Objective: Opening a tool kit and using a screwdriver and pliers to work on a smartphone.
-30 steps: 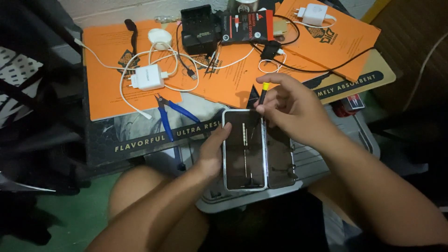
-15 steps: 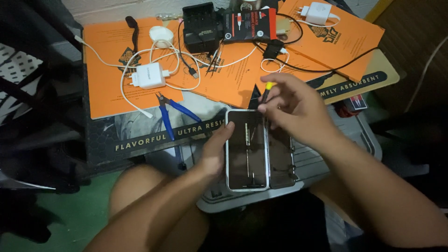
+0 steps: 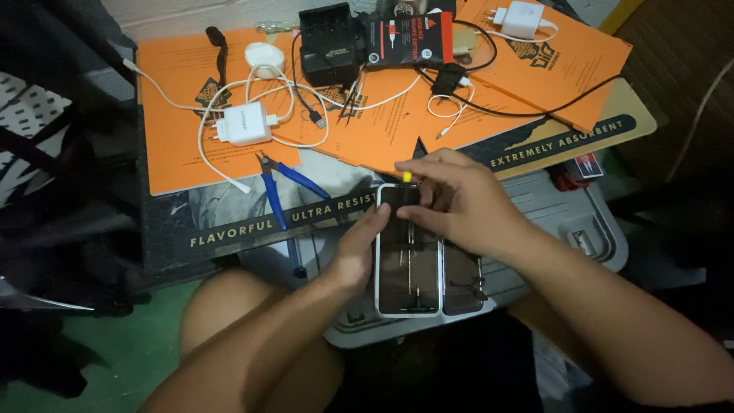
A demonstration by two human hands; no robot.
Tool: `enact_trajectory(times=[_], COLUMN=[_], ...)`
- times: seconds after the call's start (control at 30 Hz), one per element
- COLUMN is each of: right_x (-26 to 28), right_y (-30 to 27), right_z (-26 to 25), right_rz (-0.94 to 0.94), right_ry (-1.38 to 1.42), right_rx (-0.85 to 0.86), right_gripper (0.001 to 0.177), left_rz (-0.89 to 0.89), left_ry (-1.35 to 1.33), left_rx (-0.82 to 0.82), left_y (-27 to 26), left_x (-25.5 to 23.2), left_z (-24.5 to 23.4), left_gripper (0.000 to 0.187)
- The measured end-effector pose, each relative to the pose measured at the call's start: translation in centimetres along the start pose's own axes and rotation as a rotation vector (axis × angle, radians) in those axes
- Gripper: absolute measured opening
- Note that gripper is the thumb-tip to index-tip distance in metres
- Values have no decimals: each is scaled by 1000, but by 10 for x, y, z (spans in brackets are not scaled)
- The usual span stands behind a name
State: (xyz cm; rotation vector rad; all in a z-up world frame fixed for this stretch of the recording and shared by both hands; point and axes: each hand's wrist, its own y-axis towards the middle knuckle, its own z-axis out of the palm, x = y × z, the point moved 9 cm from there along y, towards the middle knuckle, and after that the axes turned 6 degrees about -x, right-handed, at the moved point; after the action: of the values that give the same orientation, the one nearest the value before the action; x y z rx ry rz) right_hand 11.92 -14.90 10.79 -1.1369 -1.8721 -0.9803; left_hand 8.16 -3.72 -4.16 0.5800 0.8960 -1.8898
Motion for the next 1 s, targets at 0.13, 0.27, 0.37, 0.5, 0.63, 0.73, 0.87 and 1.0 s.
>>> enact_trajectory(times=[0.13, 0.27, 0.37, 0.5, 0.63, 0.73, 0.87, 1.0], right_x=[11, 16, 22, 26, 17, 9, -16, -38], right_y=[-1, -1, -3, -5, 5, 20, 50, 94], right_z=[4, 13, 15, 13, -8, -24, -16, 14], right_rz=[-8, -4, -30, -91, -117, -209, -185, -248], right_ry=[-65, -245, -262, -225, -176, -232, -285, -467], right_rx=[46, 120, 133, 92, -5, -102, -74, 3], right_gripper=[53, 43, 39, 36, 26, 23, 25, 29], left_rz=[-7, -86, -94, -87, -85, -53, -225, -207], left_ry=[-81, -93, -139, -149, -112, -72, 13, -14], left_rx=[-28, 21, 13, -22, -109, -185, -225, -197], left_y=[2, -3, -2, -8, -1, -1, -26, -15], left_x=[1, 0, 4, -1, 7, 6, -1, 23], left_z=[10, 26, 24, 22, 1, -8, 20, -3], left_gripper=[58, 61, 59, 58, 53, 77, 83, 73])
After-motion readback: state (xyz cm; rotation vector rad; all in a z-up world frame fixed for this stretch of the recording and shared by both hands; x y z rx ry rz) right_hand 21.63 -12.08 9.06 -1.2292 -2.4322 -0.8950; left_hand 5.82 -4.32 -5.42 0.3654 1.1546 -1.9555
